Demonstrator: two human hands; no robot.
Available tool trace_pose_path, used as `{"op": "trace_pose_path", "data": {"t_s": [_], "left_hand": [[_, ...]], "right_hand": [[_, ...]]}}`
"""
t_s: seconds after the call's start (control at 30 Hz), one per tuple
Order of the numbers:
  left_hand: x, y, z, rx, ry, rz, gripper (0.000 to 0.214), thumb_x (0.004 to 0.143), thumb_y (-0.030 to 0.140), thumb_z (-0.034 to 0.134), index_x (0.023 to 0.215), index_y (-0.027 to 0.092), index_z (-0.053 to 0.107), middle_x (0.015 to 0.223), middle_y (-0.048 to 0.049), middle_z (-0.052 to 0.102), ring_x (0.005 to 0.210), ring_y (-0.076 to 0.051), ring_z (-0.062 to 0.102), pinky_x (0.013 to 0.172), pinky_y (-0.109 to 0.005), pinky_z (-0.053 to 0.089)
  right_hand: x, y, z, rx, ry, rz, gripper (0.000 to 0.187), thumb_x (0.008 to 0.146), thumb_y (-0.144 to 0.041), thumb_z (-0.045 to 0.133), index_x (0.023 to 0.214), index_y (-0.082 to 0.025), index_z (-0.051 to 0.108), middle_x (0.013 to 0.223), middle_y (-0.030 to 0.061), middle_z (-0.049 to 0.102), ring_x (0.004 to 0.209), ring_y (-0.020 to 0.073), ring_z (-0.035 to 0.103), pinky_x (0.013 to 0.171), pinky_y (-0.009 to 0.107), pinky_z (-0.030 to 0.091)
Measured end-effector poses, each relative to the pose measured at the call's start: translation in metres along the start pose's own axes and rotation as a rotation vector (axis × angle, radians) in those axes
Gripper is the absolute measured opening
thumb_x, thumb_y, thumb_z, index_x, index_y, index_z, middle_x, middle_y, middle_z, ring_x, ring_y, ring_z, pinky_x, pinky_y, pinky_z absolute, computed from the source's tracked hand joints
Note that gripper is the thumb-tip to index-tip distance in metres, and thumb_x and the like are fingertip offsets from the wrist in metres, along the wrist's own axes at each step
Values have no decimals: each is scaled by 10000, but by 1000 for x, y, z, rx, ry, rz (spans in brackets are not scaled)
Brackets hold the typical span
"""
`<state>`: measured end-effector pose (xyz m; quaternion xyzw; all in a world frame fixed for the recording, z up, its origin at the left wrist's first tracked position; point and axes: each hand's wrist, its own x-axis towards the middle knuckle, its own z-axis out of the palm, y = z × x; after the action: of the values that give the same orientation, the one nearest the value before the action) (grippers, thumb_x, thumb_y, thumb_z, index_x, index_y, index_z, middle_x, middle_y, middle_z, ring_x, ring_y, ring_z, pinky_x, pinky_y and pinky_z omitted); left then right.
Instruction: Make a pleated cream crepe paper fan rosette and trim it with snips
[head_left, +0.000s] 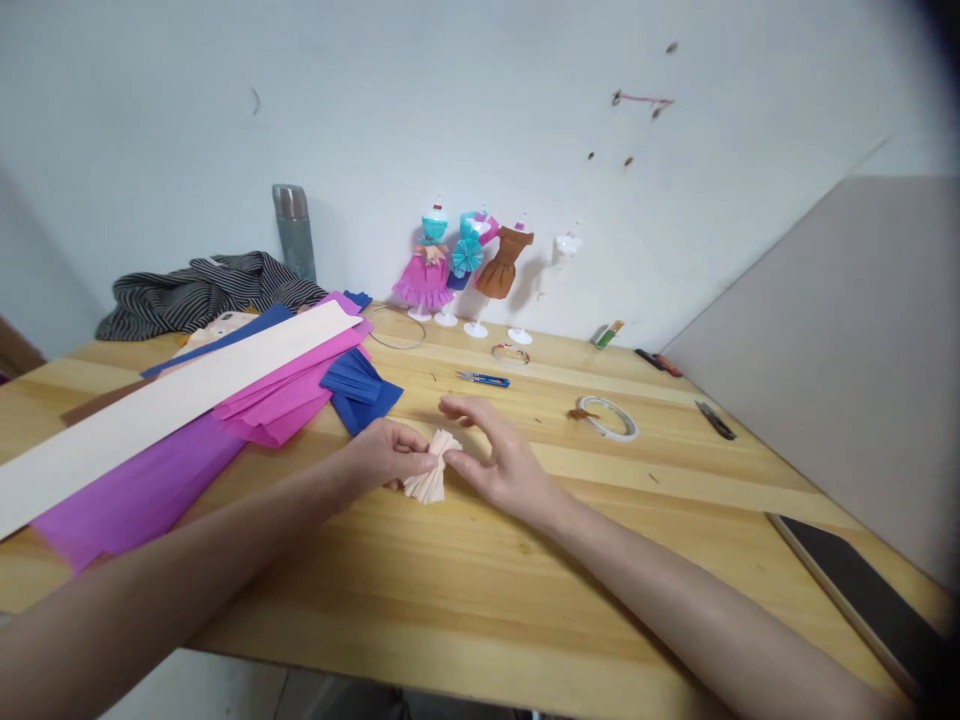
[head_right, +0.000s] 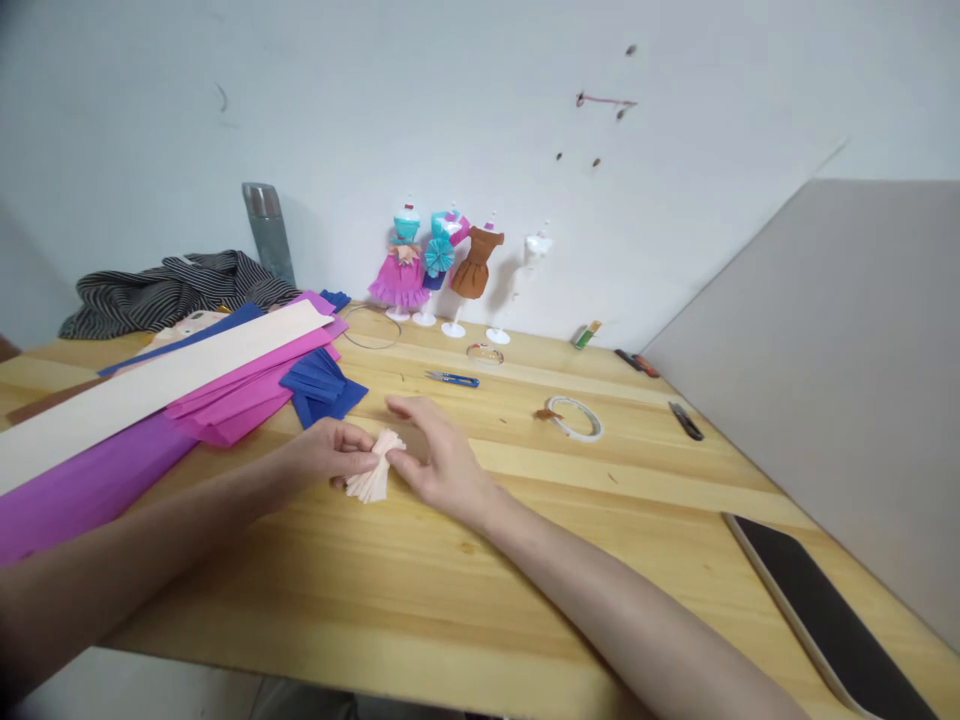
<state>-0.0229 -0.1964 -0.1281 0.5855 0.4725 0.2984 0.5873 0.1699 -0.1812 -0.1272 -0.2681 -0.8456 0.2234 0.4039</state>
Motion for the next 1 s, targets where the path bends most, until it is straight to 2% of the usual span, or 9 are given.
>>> {"op": "trace_pose_path", "data": {"t_s": [0.07,0.13,0.23,0.33,0.53,0.7,0.83,1.0], "left_hand": [[1,-4,0,-79,27,14,285,628,409,696,661,129,663,535,3,599,470,-94,487,464,-209,358],[2,-8,1,-144,44,16,282,649,402,694,690,123,672,572,-3,622,504,-93,508,494,-208,372],[4,-10,2,-200,83,-6,282,624,390,723,680,121,663,558,6,614,502,-89,506,509,-207,365],[4,-7,4,-223,99,-33,295,574,390,753,630,126,636,540,10,602,502,-98,510,516,-218,371],[5,-4,5,-156,81,-23,301,584,400,739,597,126,617,505,18,571,470,-86,462,500,-218,317],[5,-7,6,-128,72,-15,309,589,401,747,588,122,613,516,15,571,485,-90,460,496,-221,281],[3,-9,4,-255,63,-28,306,656,412,723,676,116,644,577,-3,607,516,-102,500,532,-231,329],[0,-7,4,-373,50,-48,326,642,414,740,700,109,641,584,-15,612,529,-117,532,554,-245,366]], "right_hand": [[-5,0,6,185,35,232,480,818,-279,610,1262,-177,460,1150,137,594,929,204,601,779,377,496],[-10,1,12,385,-17,384,449,801,-363,622,1183,-153,512,1039,113,633,818,182,613,715,338,499],[-11,1,20,551,-71,498,396,737,-410,677,1009,-137,584,878,64,653,742,169,608,673,301,483],[-10,3,25,619,-2,583,404,649,-383,755,942,-151,600,812,22,649,688,147,600,658,279,475],[-11,4,24,698,39,649,346,615,-400,785,789,-150,621,703,8,645,615,127,566,606,258,453],[-10,2,21,684,58,656,346,616,-434,774,673,-156,577,563,-34,562,499,87,466,503,222,355],[-10,5,19,652,42,663,360,627,-455,756,652,-151,564,553,-33,541,491,81,436,494,219,328],[-12,8,16,658,23,664,363,629,-461,753,657,-160,553,561,-32,534,498,90,436,494,222,330]]}}
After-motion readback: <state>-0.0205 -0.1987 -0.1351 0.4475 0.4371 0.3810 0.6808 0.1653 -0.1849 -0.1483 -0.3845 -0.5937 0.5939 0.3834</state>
